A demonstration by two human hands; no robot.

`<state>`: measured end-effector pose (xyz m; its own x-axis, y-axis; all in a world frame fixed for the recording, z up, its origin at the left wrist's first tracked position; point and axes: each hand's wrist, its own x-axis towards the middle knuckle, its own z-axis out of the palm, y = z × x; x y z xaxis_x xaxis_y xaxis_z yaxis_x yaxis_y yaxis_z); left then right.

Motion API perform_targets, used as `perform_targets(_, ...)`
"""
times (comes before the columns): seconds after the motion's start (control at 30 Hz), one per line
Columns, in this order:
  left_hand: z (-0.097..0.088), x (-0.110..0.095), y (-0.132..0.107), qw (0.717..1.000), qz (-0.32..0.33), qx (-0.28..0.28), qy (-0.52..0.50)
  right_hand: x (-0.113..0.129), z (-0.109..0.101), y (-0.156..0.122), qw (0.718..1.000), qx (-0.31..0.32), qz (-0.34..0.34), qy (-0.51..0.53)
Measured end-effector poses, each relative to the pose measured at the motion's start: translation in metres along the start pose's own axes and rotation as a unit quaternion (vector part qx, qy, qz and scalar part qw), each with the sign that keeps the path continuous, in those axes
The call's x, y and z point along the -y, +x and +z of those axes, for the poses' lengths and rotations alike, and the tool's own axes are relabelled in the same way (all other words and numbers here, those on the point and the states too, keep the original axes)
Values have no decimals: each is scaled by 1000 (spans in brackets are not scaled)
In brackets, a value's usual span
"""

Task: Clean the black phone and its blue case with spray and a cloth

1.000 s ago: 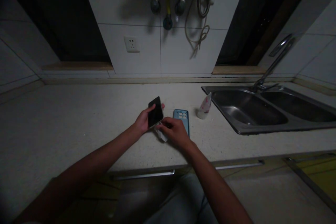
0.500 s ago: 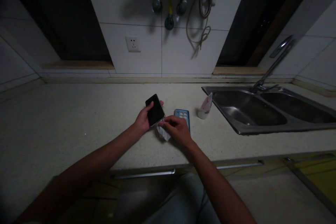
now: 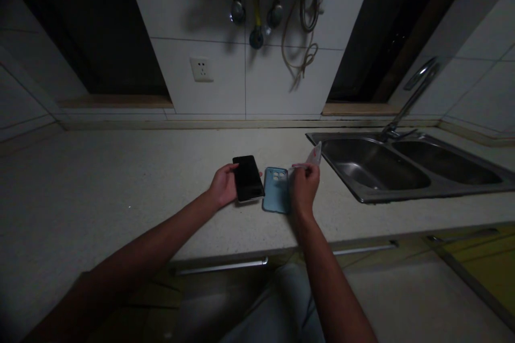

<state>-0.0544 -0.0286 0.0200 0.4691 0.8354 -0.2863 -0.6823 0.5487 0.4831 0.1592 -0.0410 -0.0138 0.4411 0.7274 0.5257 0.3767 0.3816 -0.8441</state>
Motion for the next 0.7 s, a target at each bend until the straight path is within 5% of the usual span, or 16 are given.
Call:
perform_targets(0.1, -2, 0, 3, 999, -14, 30, -20, 7, -7, -6, 987, -52, -27, -148)
perform_targets(0.23, -5, 1, 6, 1000, -6, 15, -19, 12, -13, -12, 951, -16, -78, -297)
perform_targets(0.5, -11, 6, 9, 999, -1, -11, 33, 12, -8, -22, 945, 37, -121, -301)
perform_targets(0.7, -18, 12, 13, 997, 4, -22, 71, 4, -5, -28, 889, 120, -91, -433)
